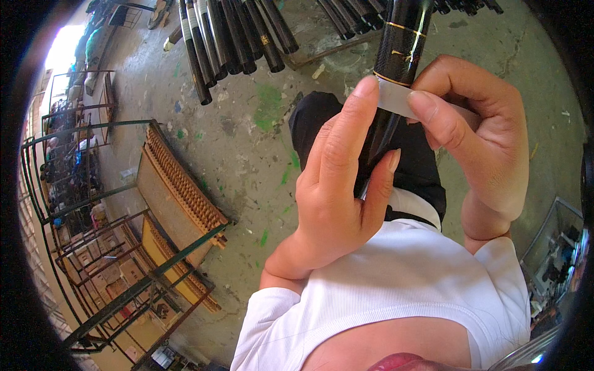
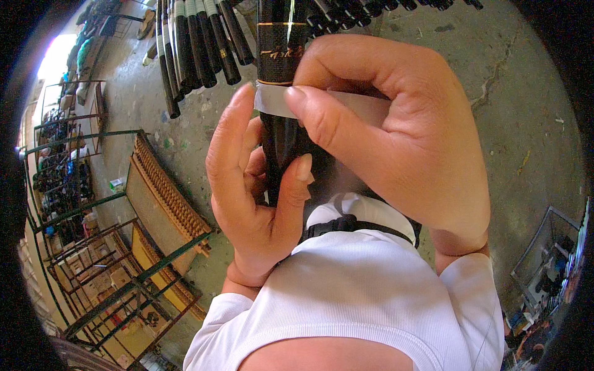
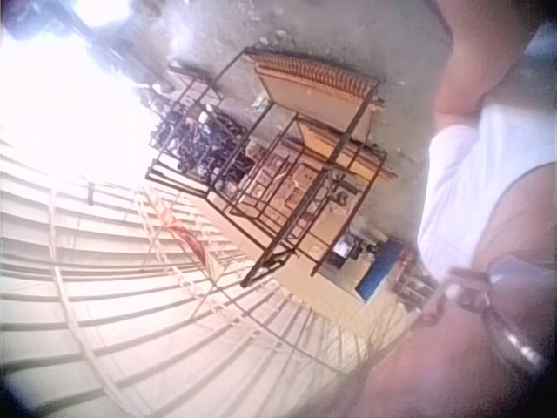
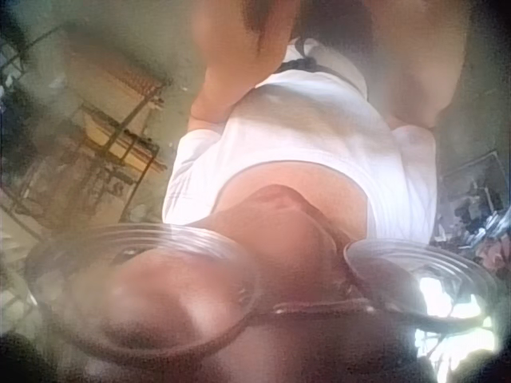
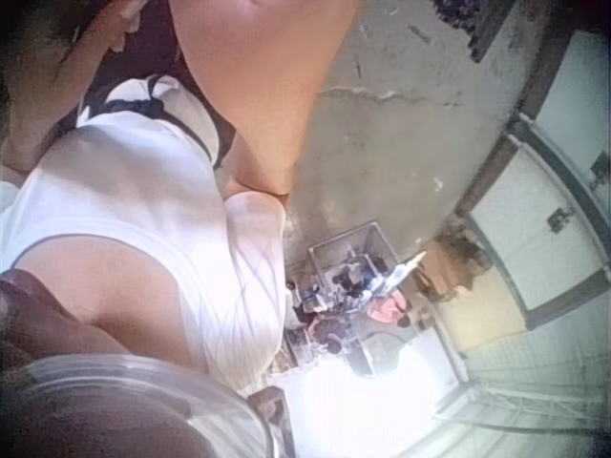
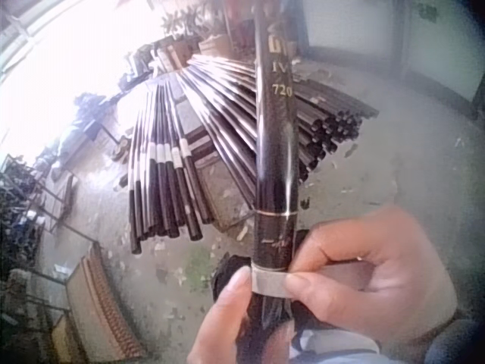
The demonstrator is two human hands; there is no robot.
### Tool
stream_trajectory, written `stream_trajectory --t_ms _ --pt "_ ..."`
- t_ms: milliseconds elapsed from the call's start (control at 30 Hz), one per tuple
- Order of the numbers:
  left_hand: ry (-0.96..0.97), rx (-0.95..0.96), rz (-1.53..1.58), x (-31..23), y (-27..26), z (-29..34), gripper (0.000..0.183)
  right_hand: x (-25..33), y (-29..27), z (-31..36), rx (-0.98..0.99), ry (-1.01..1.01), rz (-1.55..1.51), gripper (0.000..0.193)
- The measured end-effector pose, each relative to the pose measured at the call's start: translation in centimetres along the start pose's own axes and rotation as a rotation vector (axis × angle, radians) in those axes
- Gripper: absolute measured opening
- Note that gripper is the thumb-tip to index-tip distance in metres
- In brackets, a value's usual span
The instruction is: The person wraps white adhesive tape around the ends of black carbon fiber tubes and places them back into a pile on the floor.
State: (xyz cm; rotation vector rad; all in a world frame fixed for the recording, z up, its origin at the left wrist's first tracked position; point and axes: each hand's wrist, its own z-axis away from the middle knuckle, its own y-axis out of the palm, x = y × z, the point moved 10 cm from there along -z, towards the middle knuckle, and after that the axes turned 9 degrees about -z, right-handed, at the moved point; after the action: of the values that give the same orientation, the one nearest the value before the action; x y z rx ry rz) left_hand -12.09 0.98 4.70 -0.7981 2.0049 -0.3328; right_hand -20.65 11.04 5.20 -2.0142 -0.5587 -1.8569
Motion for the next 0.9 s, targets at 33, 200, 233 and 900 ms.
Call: stream_trajectory --t_ms 33,200,233,900 --pt "-0.011 0.009 0.006 0.1 0.0 0.0 0.056 0.0 0.0 0.0 -0.001 0.0 -0.001 0.017" --pt "-0.016 0.018 0.003 0.2 0.1 0.2 0.058 0.1 0.1 -0.1 0.01 -0.02 0.0 0.018" --pt "-0.028 0.006 0.02 0.3 0.1 0.3 0.058 0.1 0.1 -0.1 0.009 -0.026 0.0 0.018" --pt "-0.785 -0.088 0.736 6.6 0.6 2.7 0.039 -2.6 -3.5 1.1 0.022 0.142 0.214 0.029"
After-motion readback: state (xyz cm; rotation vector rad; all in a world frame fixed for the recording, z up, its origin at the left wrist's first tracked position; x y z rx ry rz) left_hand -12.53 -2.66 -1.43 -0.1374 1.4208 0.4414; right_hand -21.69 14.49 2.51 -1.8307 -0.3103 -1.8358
